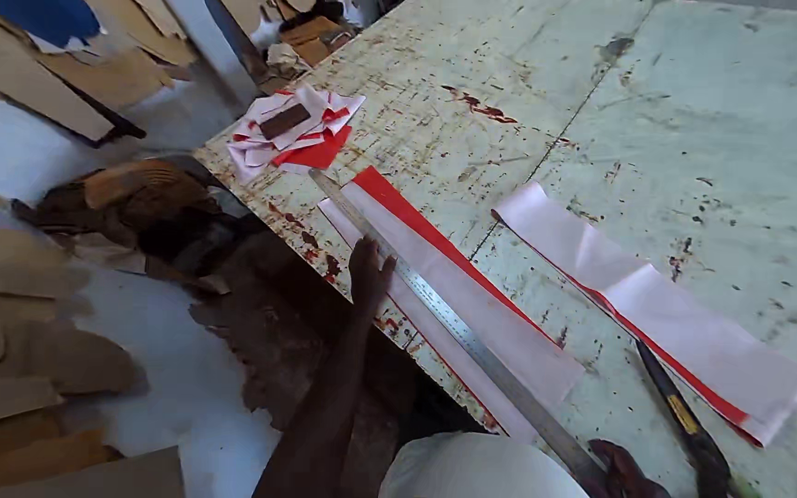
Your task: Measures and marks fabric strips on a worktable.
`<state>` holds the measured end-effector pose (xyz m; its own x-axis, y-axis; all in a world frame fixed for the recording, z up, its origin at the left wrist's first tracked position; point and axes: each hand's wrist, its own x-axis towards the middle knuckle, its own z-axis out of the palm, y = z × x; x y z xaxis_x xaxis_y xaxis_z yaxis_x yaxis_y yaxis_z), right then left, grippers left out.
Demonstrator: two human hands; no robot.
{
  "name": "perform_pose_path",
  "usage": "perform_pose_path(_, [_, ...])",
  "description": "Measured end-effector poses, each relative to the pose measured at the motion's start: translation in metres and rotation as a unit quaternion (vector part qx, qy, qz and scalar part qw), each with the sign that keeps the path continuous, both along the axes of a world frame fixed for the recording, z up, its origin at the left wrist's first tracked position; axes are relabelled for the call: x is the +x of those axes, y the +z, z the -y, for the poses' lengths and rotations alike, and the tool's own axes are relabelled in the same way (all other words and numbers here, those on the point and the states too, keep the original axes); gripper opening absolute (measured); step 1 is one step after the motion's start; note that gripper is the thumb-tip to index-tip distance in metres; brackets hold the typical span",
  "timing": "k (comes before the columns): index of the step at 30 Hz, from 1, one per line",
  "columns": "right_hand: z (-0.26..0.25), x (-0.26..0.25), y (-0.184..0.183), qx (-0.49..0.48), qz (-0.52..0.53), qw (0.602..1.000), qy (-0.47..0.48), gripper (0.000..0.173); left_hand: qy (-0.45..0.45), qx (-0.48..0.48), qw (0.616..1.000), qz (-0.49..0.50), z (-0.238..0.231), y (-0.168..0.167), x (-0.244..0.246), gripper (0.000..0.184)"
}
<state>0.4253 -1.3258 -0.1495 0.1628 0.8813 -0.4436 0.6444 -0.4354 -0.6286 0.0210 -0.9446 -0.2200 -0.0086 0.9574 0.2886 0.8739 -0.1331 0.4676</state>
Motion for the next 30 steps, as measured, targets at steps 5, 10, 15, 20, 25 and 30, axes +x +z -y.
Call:
perform_pose_path(5, [-0.001,-0.010,0.001,-0.013,0.089,0.995,0.042,0.059,-0.007,0.004,1.000,-0.012,-0.001,0.000,0.000,0.065])
perform_pose_path(10, [-0.008,0.002,0.000,0.001,-0.019,1.000,0.002,0.059,-0.006,-0.002,1.000,-0.016,-0.003,-0.002,0.000,0.067])
perform_pose_path(15, [-0.079,-0.006,0.029,0.029,-0.265,0.964,-0.023,0.028,-0.020,-0.065,0.995,-0.069,-0.011,0.015,-0.001,0.062])
perform_pose_path(20, [-0.244,-0.104,0.041,0.140,-0.196,0.961,0.137,0.020,-0.063,-0.145,0.977,-0.144,-0.021,0.043,-0.005,0.080])
perform_pose_path(25, [-0.425,-0.231,0.017,0.208,-0.115,0.948,0.213,0.017,-0.096,-0.127,0.977,-0.140,-0.019,0.034,-0.014,0.103])
perform_pose_path(30, [-0.529,-0.301,-0.017,0.200,-0.025,0.951,0.233,0.017,-0.092,-0.157,0.977,-0.115,-0.019,0.039,-0.013,0.103])
